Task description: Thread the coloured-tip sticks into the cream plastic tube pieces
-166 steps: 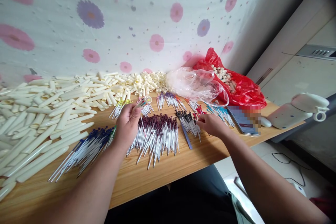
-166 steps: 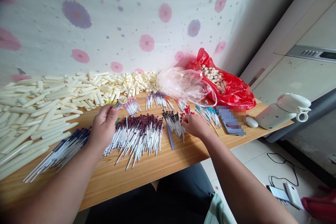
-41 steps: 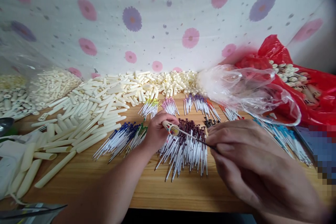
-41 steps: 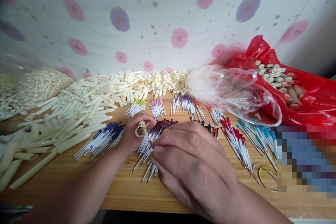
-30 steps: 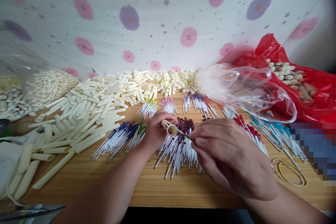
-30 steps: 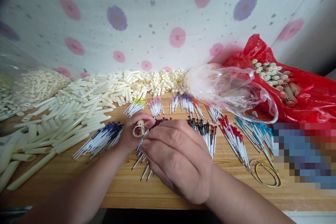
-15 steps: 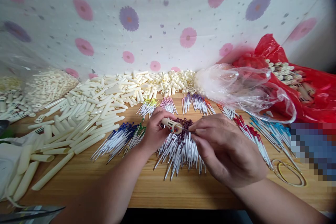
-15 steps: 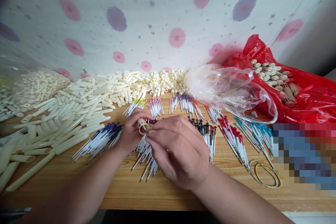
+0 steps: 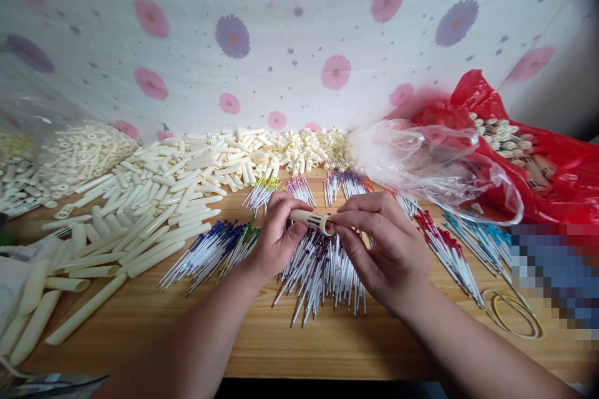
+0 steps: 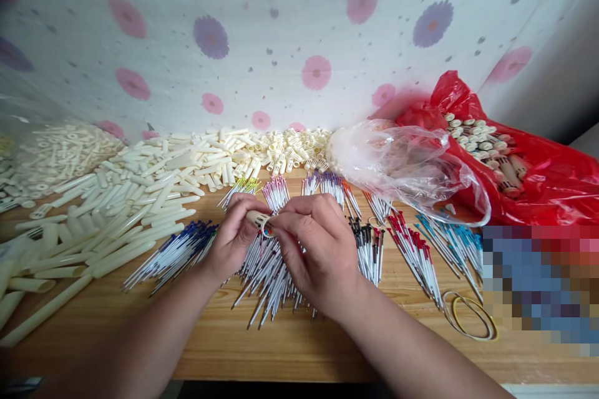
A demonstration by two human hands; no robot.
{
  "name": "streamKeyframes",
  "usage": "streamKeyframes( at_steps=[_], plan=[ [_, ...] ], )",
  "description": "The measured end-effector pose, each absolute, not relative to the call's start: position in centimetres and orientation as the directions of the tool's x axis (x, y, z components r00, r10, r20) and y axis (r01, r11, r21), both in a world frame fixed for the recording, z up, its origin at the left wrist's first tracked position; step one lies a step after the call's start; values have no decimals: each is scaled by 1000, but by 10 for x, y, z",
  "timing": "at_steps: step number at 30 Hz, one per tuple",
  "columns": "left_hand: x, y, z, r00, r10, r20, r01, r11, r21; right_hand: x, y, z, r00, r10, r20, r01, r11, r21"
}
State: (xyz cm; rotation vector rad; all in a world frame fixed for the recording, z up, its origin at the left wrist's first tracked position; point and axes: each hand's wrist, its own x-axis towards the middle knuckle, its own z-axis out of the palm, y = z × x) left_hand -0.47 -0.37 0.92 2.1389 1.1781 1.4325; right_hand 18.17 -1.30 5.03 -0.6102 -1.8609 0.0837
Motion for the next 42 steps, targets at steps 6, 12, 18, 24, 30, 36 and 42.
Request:
streamKeyframes(
  at_steps=[6,12,18,24,30,36,42],
  plan=[
    [-6,-2,8,112,737,666,501,-620,603,184,-11,52,-246,466,850,409,845,-345],
    [-6,-1,5,73,710,700,499,-634,591,186,-8,53,-286,482,828,417,841,-345],
    [-4,-3,9,30,678,734,584,-608,537,180,-8,47,-227,568,791,323,810,-489],
    [-3,-5,13,5,624,781,666,-585,463,175,-5,43,-165,681,713,212,731,-649],
    [-5,-5,12,-19,619,785,708,-546,448,176,-3,40,-170,710,683,162,704,-691],
    [-5,-5,12,-20,608,794,699,-559,445,177,-2,39,-232,689,687,116,721,-684],
    [-6,-2,12,-35,664,747,636,-562,529,179,1,33,-178,760,626,-31,631,-775]
  ],
)
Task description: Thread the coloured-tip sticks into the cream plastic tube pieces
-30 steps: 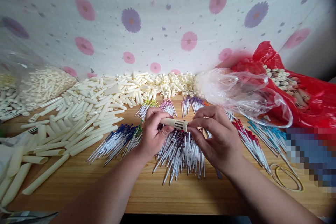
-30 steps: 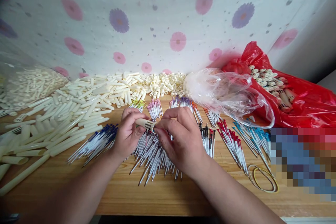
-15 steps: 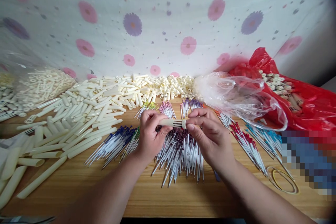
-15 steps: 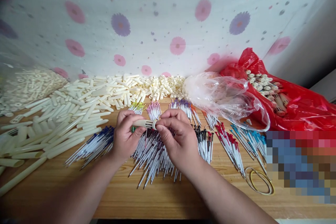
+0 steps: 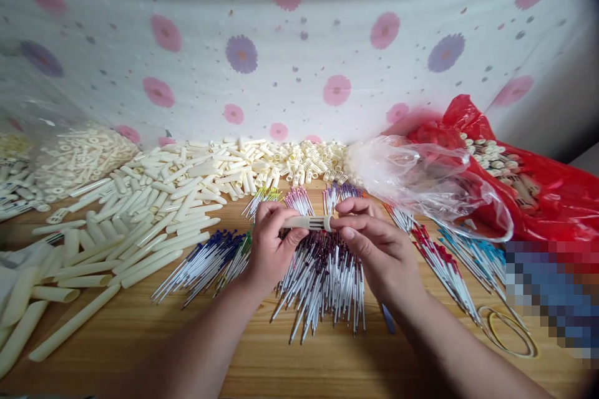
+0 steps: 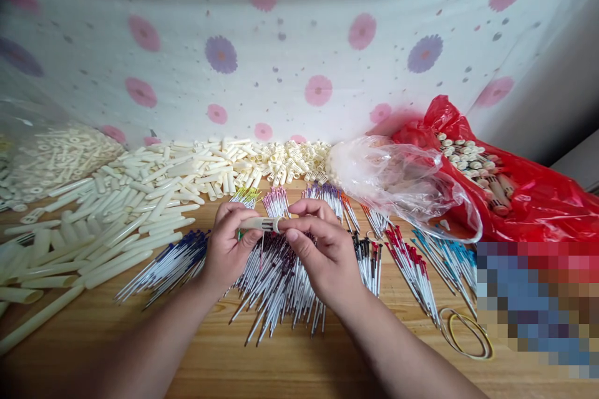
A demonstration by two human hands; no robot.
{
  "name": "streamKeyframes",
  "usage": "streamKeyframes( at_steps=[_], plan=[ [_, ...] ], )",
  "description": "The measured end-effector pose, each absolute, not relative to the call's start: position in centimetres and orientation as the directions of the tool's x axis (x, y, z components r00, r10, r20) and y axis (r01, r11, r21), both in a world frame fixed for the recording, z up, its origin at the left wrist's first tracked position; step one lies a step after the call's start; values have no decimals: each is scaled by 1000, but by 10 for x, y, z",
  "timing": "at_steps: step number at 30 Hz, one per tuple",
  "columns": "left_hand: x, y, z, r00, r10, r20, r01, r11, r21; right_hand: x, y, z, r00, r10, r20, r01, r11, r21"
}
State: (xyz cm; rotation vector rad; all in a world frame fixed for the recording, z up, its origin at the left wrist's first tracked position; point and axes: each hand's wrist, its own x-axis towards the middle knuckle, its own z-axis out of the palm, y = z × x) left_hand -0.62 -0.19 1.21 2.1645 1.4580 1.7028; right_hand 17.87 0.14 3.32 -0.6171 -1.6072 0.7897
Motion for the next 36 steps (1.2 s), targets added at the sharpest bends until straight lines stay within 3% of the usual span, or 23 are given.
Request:
streamKeyframes(
  at_steps=[5,8,11,14,18,22,25,29,36],
  plan=[
    [-9,4,3,-51,775,631,459,-543,703,189,18,29,29,766,642,-105,641,-761],
    [-11,8,-6,-34,865,501,238,-480,844,200,31,29,116,727,677,-30,684,-729],
    [-12,12,-11,-75,895,439,26,-438,899,208,43,26,-7,726,687,192,676,-712],
    [-13,15,-9,-128,905,406,-75,-417,906,208,49,19,-297,787,541,398,617,-679],
    [-16,17,-3,-202,914,351,-68,-371,926,197,51,10,-576,759,303,580,641,-503],
    [-18,17,-3,-202,906,371,-19,-382,924,192,52,4,-702,680,212,574,717,-397],
    [-18,16,-4,-145,908,392,26,-392,919,188,51,0,-740,635,222,525,752,-399],
    [-16,13,-2,-110,902,418,80,-411,908,168,40,-7,-739,578,347,450,806,-386],
    [-17,7,6,-9,887,462,137,-457,879,136,25,-16,-787,479,389,458,876,-153]
  ],
)
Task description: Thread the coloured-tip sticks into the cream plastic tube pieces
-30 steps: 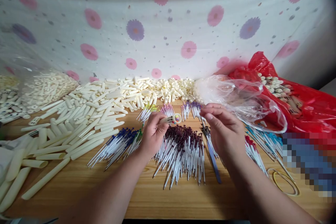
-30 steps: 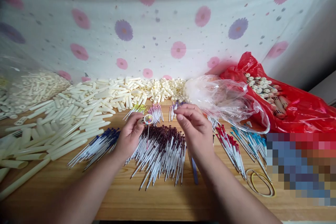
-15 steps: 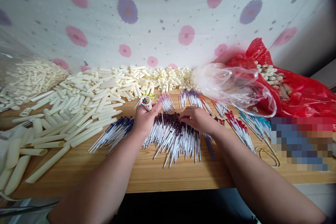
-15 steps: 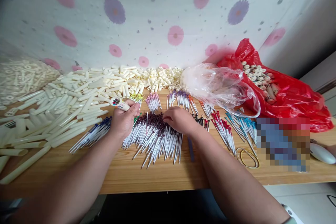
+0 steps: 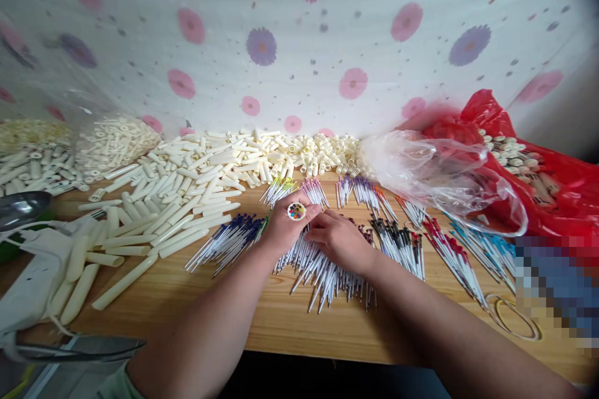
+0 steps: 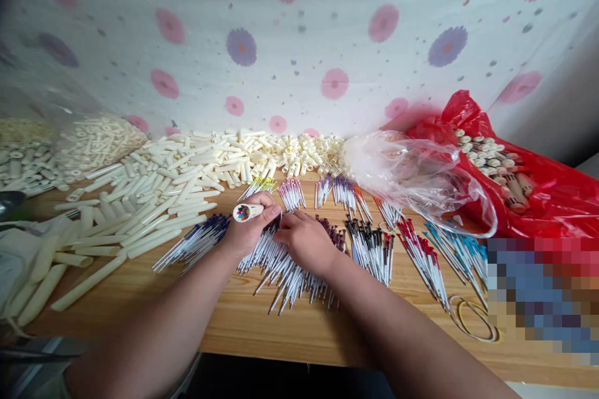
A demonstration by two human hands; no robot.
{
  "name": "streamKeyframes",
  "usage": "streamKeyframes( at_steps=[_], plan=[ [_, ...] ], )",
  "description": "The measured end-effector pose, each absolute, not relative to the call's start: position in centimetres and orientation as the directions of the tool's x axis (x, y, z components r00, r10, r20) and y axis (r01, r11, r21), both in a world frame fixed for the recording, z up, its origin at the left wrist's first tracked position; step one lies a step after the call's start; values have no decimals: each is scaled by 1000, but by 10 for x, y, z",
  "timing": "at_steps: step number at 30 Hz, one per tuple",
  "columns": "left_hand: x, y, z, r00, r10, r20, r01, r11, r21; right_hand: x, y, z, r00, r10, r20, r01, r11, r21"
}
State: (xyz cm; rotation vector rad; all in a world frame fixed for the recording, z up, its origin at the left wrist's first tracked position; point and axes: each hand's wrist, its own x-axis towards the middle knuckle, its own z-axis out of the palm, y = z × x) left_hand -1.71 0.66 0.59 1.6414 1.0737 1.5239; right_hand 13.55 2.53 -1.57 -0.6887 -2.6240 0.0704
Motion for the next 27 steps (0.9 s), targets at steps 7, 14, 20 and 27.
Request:
streamKeyframes(
  at_steps=[7,14,20,27],
  plan=[
    [-16,4,9,7,886,464,125,-462,878,134,26,-19,-824,427,372,451,892,-25],
    [-17,7,6,-31,889,457,110,-451,886,133,26,-17,-867,375,328,430,896,113],
    [-19,13,3,-171,875,452,-21,-462,887,138,31,-17,-865,314,391,385,916,115],
    [-23,18,11,-339,902,268,-154,-335,930,165,30,-5,-675,317,666,477,877,65]
  ],
)
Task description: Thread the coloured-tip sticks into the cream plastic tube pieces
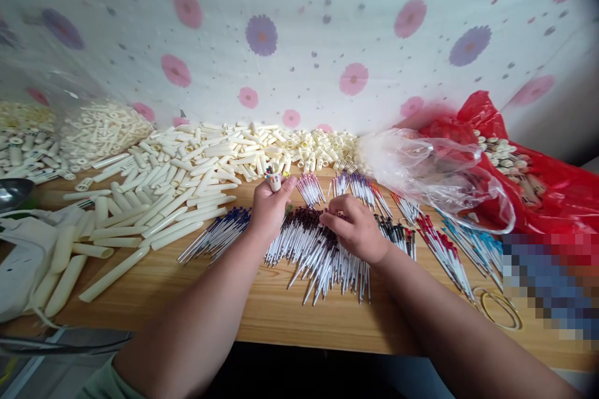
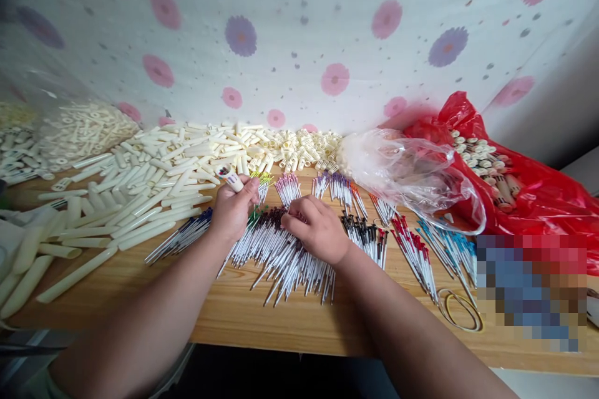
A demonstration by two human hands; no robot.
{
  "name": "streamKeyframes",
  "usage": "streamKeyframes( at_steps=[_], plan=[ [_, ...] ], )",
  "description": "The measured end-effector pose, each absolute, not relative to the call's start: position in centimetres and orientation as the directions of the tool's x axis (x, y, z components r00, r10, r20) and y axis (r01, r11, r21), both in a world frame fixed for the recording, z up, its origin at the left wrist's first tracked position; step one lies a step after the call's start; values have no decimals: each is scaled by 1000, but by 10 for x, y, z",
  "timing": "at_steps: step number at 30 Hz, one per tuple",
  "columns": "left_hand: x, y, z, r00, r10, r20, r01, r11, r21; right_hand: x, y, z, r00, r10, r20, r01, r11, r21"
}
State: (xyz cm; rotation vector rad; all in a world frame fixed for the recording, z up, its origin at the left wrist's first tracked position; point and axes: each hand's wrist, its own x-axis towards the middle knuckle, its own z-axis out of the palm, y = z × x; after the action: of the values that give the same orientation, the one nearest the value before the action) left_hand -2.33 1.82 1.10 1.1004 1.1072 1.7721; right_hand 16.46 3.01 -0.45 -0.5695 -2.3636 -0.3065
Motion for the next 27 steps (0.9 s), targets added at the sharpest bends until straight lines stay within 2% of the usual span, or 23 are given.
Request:
streamKeyframes(
  at_steps=[2,4,7,10,12,15,18,23,27],
  plan=[
    [-21,16,12,-257,957,132,-188,-183,965,168,26,-2,-641,332,692,489,872,35],
    [-17,13,13,-100,995,7,-232,-30,972,167,21,1,-613,347,710,475,880,-20],
    [-12,7,14,90,995,-42,-313,69,947,159,15,6,-573,357,738,455,887,-76],
    [-9,3,15,150,988,-19,-371,74,926,152,15,8,-561,336,757,447,892,-65],
    [-8,3,16,146,989,-15,-378,70,923,150,16,6,-581,291,760,438,899,-9],
    [-7,4,16,102,994,-28,-379,65,923,149,16,3,-619,235,750,424,903,67],
    [-7,5,16,34,999,-31,-357,41,933,151,17,3,-635,227,739,426,900,89],
    [-12,6,15,112,994,-19,-293,51,955,164,31,11,-577,296,761,496,867,39],
    [-16,6,17,197,980,-22,-162,54,985,174,50,27,-679,335,654,494,867,69]
  ],
)
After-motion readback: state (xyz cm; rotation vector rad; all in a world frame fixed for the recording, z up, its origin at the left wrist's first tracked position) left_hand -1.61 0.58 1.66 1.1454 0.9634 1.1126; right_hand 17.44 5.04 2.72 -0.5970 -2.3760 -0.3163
